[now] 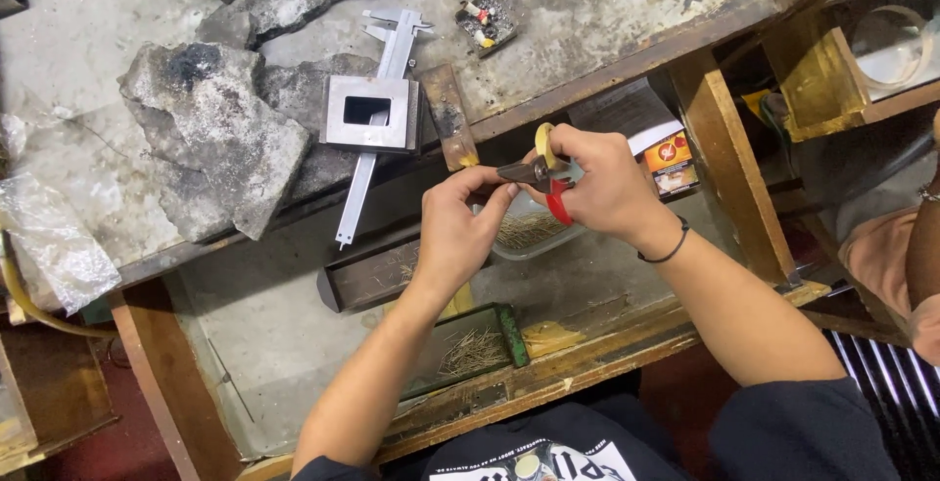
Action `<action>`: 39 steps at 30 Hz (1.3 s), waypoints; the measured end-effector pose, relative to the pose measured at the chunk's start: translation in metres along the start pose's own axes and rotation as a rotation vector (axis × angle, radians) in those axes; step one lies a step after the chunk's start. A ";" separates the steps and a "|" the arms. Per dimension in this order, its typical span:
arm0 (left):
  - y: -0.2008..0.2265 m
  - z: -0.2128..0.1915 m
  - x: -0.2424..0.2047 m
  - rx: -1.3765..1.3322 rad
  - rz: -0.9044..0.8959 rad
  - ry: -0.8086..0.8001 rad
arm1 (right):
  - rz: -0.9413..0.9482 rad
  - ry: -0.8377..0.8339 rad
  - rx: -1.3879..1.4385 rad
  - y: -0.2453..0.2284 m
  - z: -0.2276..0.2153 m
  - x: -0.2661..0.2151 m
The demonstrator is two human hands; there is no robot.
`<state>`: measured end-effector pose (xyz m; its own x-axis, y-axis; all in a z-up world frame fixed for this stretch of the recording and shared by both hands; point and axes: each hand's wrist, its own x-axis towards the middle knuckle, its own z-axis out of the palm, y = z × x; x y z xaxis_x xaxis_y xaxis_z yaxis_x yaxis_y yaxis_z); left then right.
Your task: The person uses red-handled wire cutters to repeatedly cut small metal wires or pins retrieved from a plastic container. The cut pieces are dropped into a rectangular tray on the workbench. The person handles the wires one at a time, positioning them in the cutters and snipping them.
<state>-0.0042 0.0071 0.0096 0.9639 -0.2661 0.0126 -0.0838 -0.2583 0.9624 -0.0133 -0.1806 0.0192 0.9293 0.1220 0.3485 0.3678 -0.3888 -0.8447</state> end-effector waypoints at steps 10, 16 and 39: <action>0.006 0.001 -0.003 0.080 0.063 0.008 | 0.069 -0.010 0.053 0.006 0.001 -0.003; 0.002 0.002 -0.007 0.103 0.126 0.046 | 0.171 0.029 0.177 0.003 0.003 -0.005; -0.070 -0.093 -0.115 -0.713 -0.269 0.348 | 0.427 -0.204 0.347 -0.053 0.139 -0.001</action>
<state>-0.0854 0.1417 -0.0343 0.9609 0.0530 -0.2717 0.2275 0.4083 0.8841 -0.0290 -0.0334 0.0078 0.9723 0.2072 -0.1079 -0.0831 -0.1248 -0.9887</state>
